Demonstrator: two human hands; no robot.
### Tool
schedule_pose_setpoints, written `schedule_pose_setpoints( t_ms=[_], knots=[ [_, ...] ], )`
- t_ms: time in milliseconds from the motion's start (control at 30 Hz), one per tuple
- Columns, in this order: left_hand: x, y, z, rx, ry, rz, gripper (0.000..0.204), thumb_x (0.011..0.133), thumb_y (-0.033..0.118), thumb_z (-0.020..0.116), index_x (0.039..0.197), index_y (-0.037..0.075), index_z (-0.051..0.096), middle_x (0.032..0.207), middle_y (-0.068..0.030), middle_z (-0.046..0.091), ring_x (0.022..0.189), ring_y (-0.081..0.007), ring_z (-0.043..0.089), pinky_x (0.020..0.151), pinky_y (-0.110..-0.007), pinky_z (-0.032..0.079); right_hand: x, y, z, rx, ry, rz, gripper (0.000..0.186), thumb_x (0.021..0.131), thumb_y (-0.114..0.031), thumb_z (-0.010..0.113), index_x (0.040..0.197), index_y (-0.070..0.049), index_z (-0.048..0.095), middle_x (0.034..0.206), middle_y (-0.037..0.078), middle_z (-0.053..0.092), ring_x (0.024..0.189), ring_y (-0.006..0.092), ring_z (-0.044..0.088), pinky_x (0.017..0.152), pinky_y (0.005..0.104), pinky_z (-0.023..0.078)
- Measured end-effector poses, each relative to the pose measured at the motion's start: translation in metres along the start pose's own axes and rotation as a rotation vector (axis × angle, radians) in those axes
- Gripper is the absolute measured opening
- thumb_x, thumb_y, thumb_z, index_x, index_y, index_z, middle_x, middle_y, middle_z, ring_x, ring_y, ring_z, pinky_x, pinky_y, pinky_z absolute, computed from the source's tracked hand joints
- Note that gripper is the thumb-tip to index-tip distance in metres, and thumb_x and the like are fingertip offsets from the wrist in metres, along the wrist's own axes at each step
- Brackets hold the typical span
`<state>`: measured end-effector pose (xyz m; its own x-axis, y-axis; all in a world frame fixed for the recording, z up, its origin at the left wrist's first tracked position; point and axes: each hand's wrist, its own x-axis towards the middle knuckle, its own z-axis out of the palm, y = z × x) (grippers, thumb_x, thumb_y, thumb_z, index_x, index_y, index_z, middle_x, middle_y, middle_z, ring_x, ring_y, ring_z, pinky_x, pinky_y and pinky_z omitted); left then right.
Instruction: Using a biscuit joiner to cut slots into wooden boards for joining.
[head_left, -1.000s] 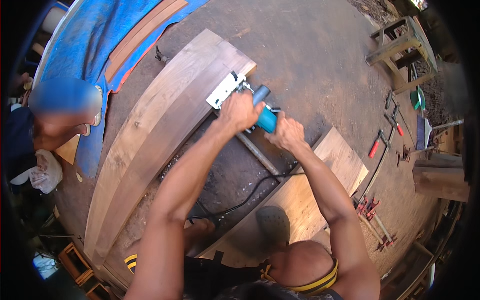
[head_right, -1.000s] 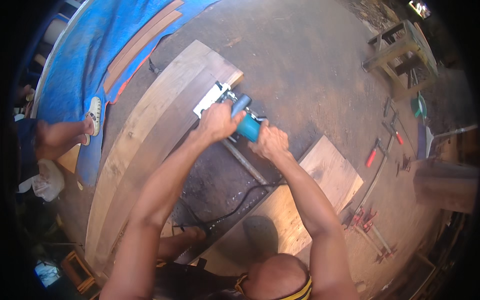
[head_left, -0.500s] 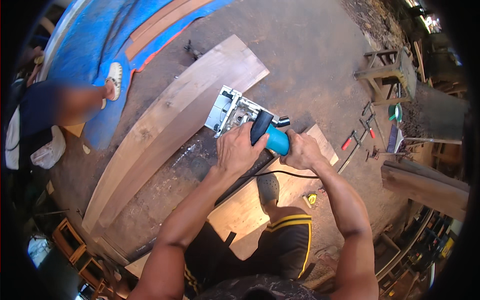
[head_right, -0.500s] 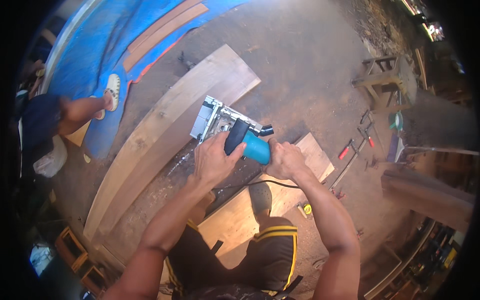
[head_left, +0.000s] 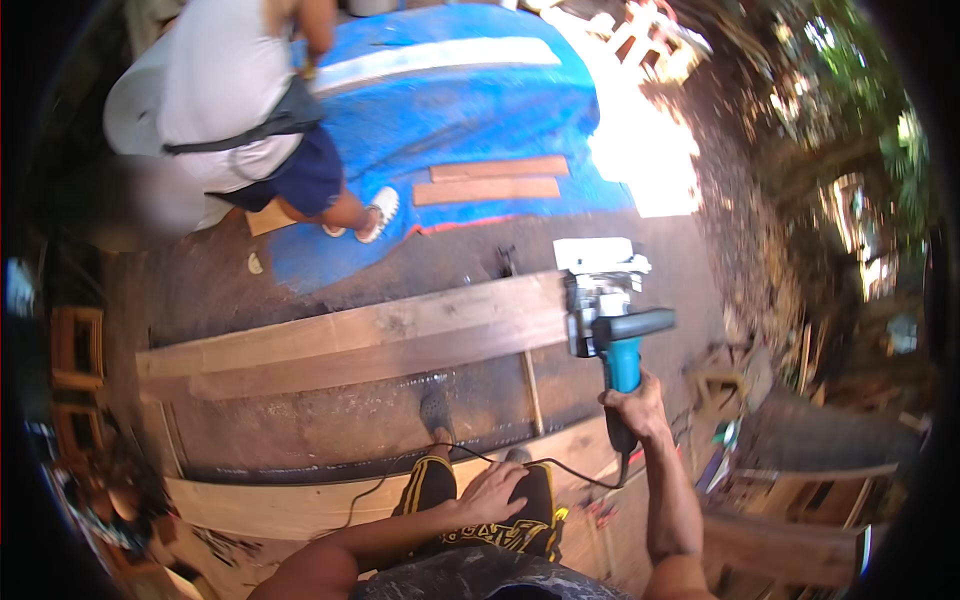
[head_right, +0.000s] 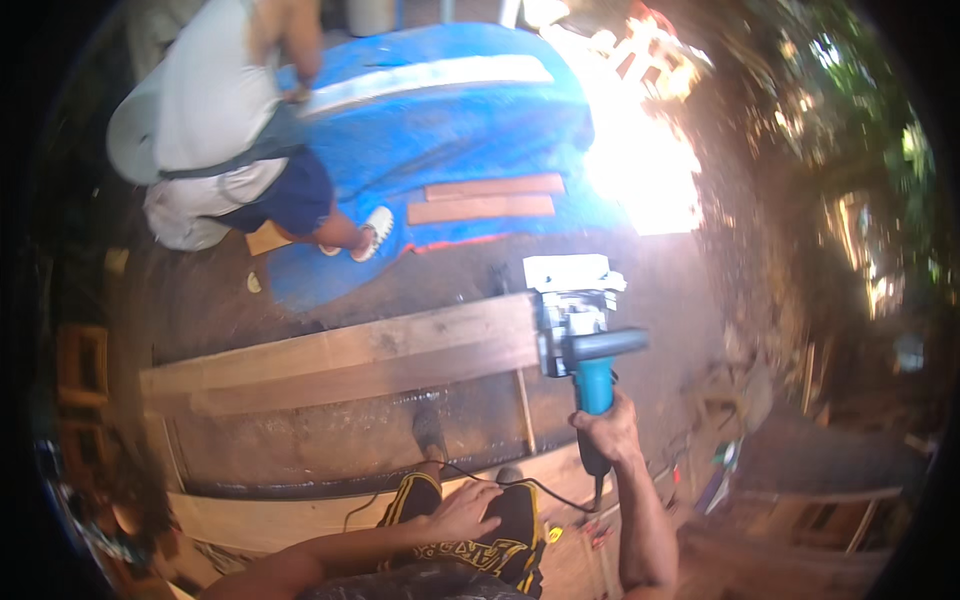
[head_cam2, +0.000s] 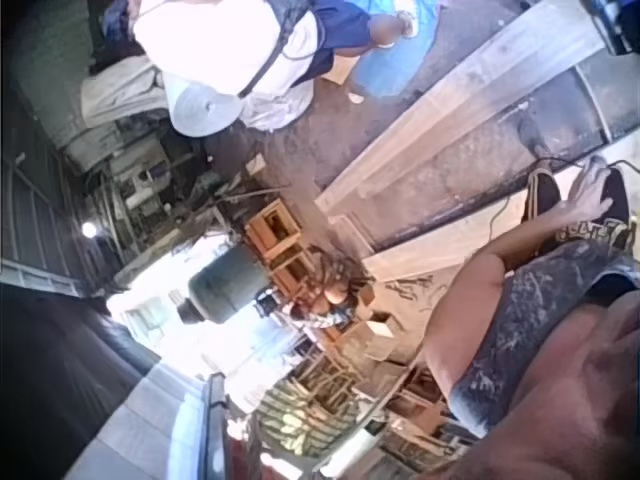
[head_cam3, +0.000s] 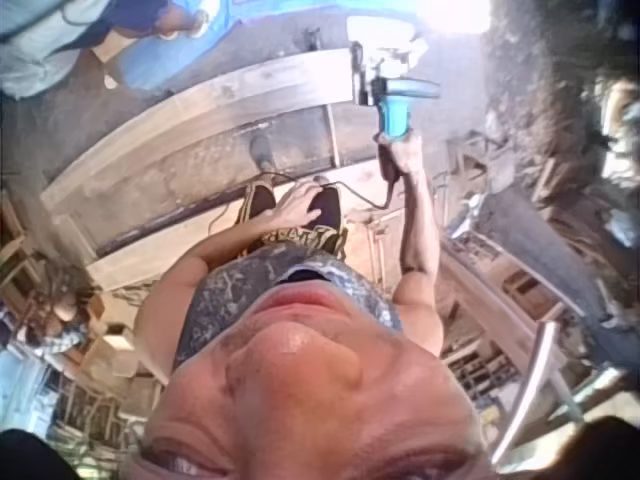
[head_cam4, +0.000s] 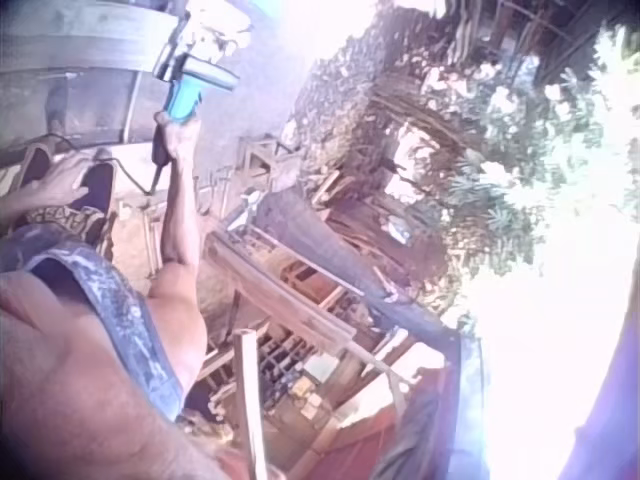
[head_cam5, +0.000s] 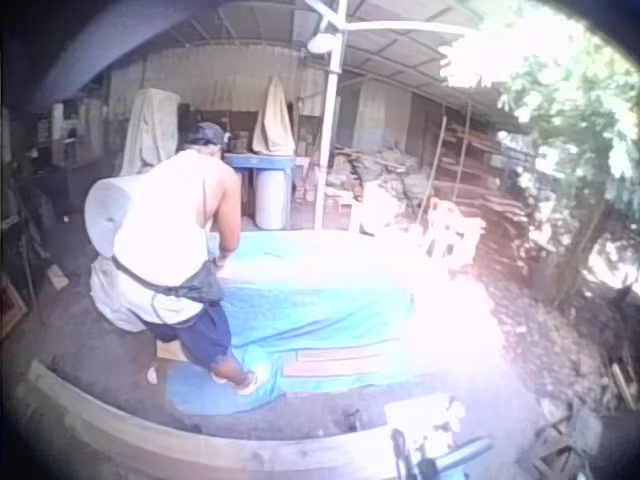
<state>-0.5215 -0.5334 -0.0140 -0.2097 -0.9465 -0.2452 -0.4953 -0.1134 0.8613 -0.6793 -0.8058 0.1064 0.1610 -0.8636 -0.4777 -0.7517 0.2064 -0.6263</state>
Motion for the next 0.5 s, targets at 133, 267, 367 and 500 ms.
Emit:
schedule_pose_setpoints(
  t_ms=[133, 267, 367, 500],
  knots=[
    [0.004, -0.009, 0.018, -0.064, 0.079, -0.038, 0.095, 0.083, 0.038, 0.078, 0.155, -0.003, 0.031, 0.157, -0.0281, 0.036, 0.147, -0.0429, 0.035, 0.123, -0.051, 0.030, -0.013, -0.056, 0.026, 0.500, 0.092, -0.009, 0.030, 0.080, -0.015, 0.075, 0.100, 0.003, 0.063, 0.080, 0.012, 0.068, 0.062, 0.0250, 0.068, 0.059, 0.0399, 0.059],
    [0.041, -0.040, 0.028, -0.141, 0.378, 0.015, 0.098, 0.083, 0.041, 0.079, 0.156, -0.003, 0.031, 0.137, -0.0287, 0.052, 0.119, -0.0420, 0.060, 0.102, -0.050, 0.048, -0.031, -0.097, 0.025, 0.976, -0.086, -0.099, 0.037, 0.084, -0.025, 0.075, 0.104, 0.003, 0.063, 0.085, 0.011, 0.067, 0.075, 0.0243, 0.069, 0.065, 0.0382, 0.059],
    [0.054, -0.051, -0.034, -0.393, 0.285, -0.333, 0.105, 0.087, 0.040, 0.076, 0.161, -0.003, 0.016, 0.139, -0.0308, 0.054, 0.100, -0.0386, 0.068, 0.092, -0.044, 0.054, -0.040, -0.119, 0.016, 1.055, -0.332, -0.231, 0.039, 0.091, -0.029, 0.072, 0.113, 0.001, 0.060, 0.098, 0.010, 0.068, 0.084, 0.0244, 0.070, 0.072, 0.0383, 0.062],
    [0.024, -0.091, -0.062, -0.746, 1.238, -0.273, 0.106, 0.093, 0.034, 0.071, 0.163, -0.004, 0.001, 0.155, -0.0309, 0.041, 0.128, -0.0371, 0.056, 0.109, -0.042, 0.045, -0.019, -0.142, 0.031, 0.916, -0.527, -0.217, 0.039, 0.091, -0.027, 0.073, 0.114, 0.002, 0.060, 0.097, 0.012, 0.070, 0.083, 0.0240, 0.072, 0.071, 0.0392, 0.065]
  ],
)
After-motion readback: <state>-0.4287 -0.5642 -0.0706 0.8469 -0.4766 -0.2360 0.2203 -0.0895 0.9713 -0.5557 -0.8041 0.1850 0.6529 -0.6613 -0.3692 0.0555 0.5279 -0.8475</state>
